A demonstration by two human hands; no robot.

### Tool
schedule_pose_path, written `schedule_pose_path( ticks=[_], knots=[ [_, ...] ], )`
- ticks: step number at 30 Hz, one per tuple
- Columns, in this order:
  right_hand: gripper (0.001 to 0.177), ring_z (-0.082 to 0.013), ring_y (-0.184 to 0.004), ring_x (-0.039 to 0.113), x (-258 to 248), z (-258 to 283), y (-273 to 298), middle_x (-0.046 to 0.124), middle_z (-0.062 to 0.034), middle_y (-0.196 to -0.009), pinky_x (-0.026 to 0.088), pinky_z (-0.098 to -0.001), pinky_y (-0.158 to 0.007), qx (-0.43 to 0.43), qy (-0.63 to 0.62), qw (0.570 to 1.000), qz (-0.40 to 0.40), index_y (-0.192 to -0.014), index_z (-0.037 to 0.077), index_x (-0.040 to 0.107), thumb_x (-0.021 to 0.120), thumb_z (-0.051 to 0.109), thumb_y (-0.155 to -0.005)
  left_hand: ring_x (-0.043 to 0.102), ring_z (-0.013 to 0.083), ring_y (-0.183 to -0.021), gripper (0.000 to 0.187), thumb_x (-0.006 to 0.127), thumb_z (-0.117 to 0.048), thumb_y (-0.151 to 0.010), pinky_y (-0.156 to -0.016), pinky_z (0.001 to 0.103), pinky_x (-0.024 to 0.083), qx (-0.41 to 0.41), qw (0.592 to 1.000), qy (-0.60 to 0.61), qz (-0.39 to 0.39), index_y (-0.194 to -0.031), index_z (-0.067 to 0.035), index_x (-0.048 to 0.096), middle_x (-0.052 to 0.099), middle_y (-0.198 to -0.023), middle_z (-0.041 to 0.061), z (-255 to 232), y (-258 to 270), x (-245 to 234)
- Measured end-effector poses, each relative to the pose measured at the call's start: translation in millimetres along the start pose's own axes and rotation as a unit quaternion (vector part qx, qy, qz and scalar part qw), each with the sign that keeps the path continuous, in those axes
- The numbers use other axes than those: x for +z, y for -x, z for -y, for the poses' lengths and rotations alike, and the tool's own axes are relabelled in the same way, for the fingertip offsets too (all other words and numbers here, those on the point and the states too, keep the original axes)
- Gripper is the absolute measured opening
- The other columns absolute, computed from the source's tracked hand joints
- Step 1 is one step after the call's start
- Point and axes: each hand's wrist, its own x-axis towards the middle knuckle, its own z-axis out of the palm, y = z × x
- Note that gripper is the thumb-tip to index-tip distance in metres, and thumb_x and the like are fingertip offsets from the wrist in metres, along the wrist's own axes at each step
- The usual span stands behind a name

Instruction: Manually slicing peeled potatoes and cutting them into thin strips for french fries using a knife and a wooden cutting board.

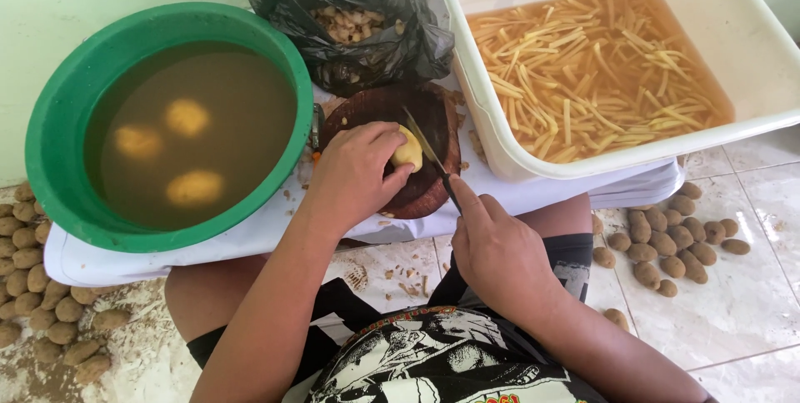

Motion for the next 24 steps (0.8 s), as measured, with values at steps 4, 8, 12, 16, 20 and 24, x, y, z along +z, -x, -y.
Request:
schedule_pose_path(
  ticks=[4,8,12,16,20,24],
  knots=[
    [0.053,-0.025,-0.047,0.068,-0.8,3.5,0.0,0.066,-0.0087,-0.083,0.057,-0.037,-0.041,-0.003,0.011,1.0,0.011,-0.145,0.011,0.056,0.05,0.013,-0.093,0.07,0.0305,-0.111,0.033,0.071,-0.038,-0.092,-0.09,0.043,0.053,-0.008,1.0,0.01,0.019,-0.116,-0.015,0.07,0.069,-0.12,0.009,-2.8,-0.2,-6.5],
    [0.052,-0.0269,-0.045,0.067,-1.8,3.4,-1.7,0.066,-0.0105,-0.079,0.056,-0.0371,-0.039,-0.004,0.005,1.0,0.009,-0.145,0.011,0.057,0.05,0.013,-0.094,0.07,0.0317,-0.112,0.033,0.071,-0.036,-0.093,-0.091,0.044,0.054,-0.012,0.999,0.02,0.029,-0.116,-0.014,0.069,0.069,-0.121,0.01,-4.4,-1.9,-12.9],
    [0.054,-0.0236,-0.042,0.064,3.4,-0.9,-0.9,0.062,-0.0055,-0.071,0.055,-0.0353,-0.039,-0.016,0.044,0.999,0.011,-0.145,0.015,0.058,0.052,0.015,-0.092,0.07,0.031,-0.111,0.032,0.073,-0.037,-0.091,-0.092,0.043,0.054,-0.019,0.999,0.024,0.027,-0.115,-0.015,0.07,0.069,-0.121,0.009,-4.3,-1.5,-11.6],
    [0.054,-0.0215,-0.042,0.064,13.8,-4.3,-1.3,0.062,-0.0038,-0.068,0.056,-0.0332,-0.039,-0.025,0.059,0.998,0.016,-0.145,0.016,0.058,0.053,0.015,-0.092,0.07,0.0304,-0.112,0.031,0.073,-0.035,-0.093,-0.094,0.042,0.053,-0.03,0.998,0.039,0.033,-0.116,-0.015,0.07,0.069,-0.122,0.009,-2.9,-1.2,-9.4],
    [0.059,-0.0197,-0.04,0.062,27.0,-8.4,5.4,0.06,-0.0011,-0.063,0.054,-0.032,-0.037,-0.052,0.135,0.989,0.024,-0.145,0.021,0.057,0.06,0.019,-0.087,0.07,0.0305,-0.109,0.03,0.075,-0.035,-0.091,-0.091,0.044,0.054,-0.028,0.999,0.036,0.018,-0.113,-0.016,0.069,0.069,-0.119,0.007,-5.5,2.5,-9.5],
    [0.057,-0.0194,-0.043,0.065,20.5,-5.2,2.3,0.063,-0.001,-0.062,0.057,-0.0329,-0.041,-0.04,0.141,0.988,0.048,-0.145,0.022,0.057,0.059,0.02,-0.088,0.072,0.0293,-0.103,0.037,0.08,-0.038,-0.081,-0.087,0.042,0.055,-0.026,0.999,0.027,-0.011,-0.109,-0.017,0.068,0.068,-0.114,0.005,-3.6,0.0,-4.1]
  ],
)
